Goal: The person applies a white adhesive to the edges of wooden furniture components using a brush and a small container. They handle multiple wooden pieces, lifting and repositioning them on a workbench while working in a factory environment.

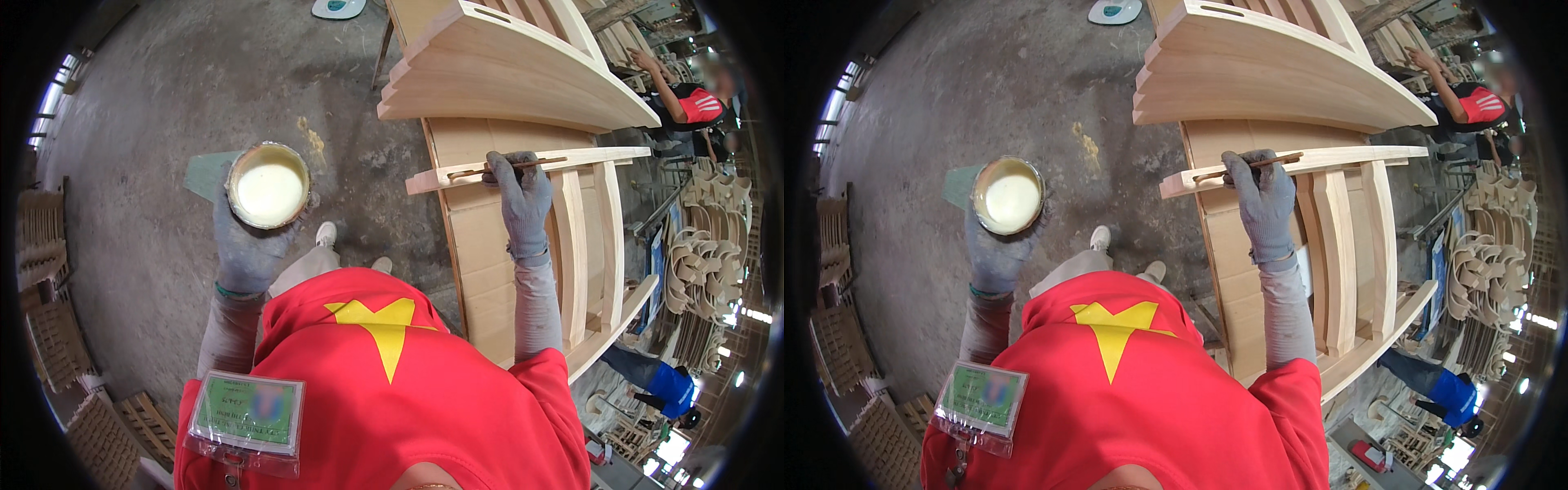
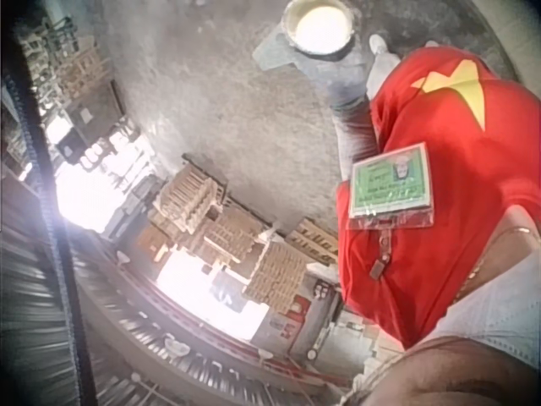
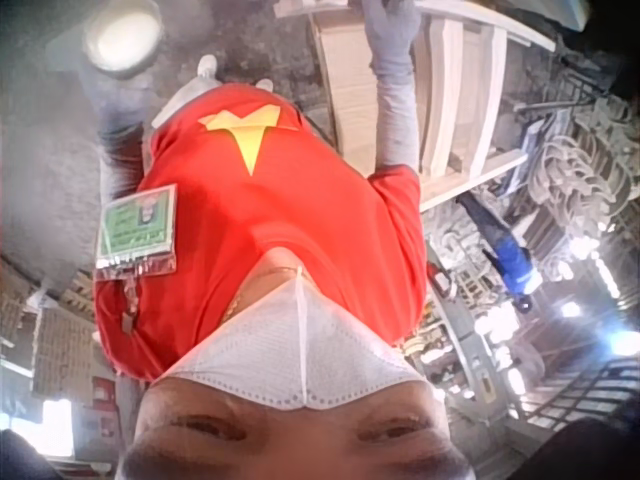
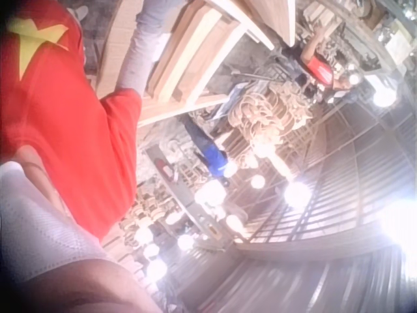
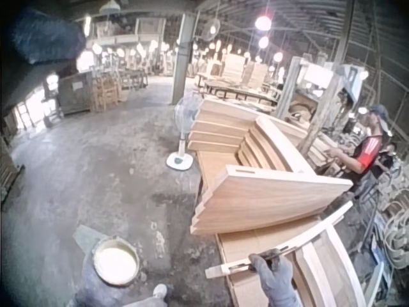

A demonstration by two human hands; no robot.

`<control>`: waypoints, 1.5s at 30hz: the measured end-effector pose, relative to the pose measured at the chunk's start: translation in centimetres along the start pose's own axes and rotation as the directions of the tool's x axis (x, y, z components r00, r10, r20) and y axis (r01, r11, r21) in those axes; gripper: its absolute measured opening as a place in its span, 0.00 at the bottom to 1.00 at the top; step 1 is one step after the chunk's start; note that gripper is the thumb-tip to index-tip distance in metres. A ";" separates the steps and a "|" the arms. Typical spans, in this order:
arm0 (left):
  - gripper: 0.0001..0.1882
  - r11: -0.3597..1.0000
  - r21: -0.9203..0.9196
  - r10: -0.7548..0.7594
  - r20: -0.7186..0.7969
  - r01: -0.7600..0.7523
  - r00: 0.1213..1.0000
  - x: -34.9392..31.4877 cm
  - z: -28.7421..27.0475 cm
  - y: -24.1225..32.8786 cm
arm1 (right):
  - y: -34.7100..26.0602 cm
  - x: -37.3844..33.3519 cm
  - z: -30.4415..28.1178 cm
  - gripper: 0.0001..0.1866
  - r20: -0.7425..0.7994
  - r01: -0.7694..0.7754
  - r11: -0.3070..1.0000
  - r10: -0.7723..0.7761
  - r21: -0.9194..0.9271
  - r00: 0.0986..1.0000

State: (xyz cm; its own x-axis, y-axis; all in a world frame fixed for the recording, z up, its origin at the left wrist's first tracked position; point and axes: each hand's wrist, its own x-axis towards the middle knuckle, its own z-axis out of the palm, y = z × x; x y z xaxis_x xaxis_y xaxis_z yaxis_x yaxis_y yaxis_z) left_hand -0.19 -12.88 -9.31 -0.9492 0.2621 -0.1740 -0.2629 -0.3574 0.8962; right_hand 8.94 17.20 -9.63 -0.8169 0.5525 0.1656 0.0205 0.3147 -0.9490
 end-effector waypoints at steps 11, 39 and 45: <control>0.37 0.998 0.046 0.048 -0.013 -0.047 0.999 -0.4 0.2 0.3 | 0.4 -0.1 0.4 0.06 0.001 0.000 1.000 0.000 -0.011 1.000; 0.41 0.973 0.136 0.184 0.011 -0.184 0.983 -1.1 -0.2 0.9 | 1.4 1.3 -1.3 0.09 0.173 0.117 0.952 -0.070 -0.282 0.982; 0.42 0.806 0.470 0.308 0.187 -0.360 0.933 -1.1 -0.2 0.8 | 0.5 0.8 0.4 0.07 0.237 0.114 0.948 -0.043 -0.296 0.971</control>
State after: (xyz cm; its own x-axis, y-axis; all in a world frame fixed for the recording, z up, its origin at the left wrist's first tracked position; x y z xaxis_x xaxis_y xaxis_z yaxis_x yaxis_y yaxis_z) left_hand 0.62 -13.62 -8.53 -0.9342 0.3019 0.1899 0.2111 0.0388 0.9767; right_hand 8.07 17.49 -10.10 -0.9303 0.3399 0.1381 0.0966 0.5901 -0.8016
